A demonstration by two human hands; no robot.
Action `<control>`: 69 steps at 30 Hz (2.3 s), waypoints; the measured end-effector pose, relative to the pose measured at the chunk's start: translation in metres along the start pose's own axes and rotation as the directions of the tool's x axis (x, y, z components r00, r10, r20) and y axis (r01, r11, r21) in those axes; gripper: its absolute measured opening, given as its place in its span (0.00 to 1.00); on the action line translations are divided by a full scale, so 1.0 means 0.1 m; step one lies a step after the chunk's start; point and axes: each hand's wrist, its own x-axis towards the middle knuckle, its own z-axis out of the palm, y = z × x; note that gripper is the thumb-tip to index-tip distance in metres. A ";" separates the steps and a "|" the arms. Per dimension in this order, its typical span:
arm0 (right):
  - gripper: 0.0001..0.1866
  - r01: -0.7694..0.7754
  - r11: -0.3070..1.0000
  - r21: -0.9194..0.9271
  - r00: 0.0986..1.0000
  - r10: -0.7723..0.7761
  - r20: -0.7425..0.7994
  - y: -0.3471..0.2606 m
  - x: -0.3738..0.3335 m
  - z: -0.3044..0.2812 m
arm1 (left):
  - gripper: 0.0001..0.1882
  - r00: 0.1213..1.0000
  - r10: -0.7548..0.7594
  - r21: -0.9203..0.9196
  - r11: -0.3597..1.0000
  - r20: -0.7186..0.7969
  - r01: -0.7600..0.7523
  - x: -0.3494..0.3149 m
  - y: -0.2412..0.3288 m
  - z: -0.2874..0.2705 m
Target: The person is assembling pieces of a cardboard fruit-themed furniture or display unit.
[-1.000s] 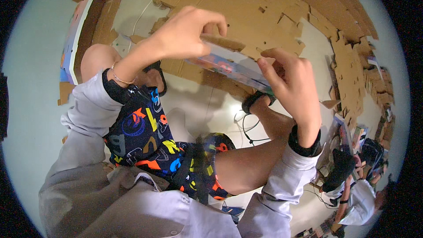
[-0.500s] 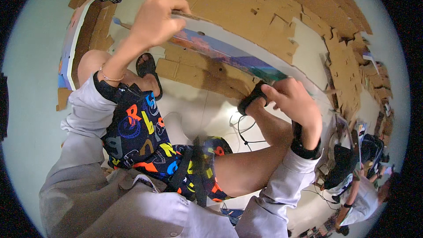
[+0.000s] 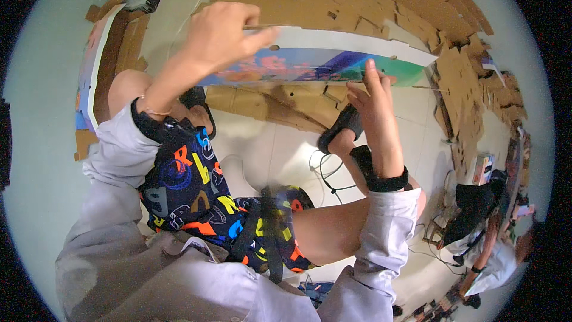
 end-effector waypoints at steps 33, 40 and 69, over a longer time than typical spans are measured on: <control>0.37 0.029 0.870 0.493 0.998 -0.050 0.029 -0.08 0.25 0.21 | 0.32 0.958 0.057 -0.519 0.849 0.281 0.102 -0.14 0.19 0.21; 0.32 0.019 0.882 0.471 1.000 -0.026 0.010 -0.08 0.32 0.19 | 0.34 0.937 0.112 -0.493 0.867 0.332 0.071 -0.15 0.25 0.31; 0.26 0.005 0.930 0.368 1.000 0.003 -0.021 -0.24 0.09 0.39 | 0.44 0.795 0.243 -0.276 0.956 0.555 -0.100 -0.23 0.18 0.41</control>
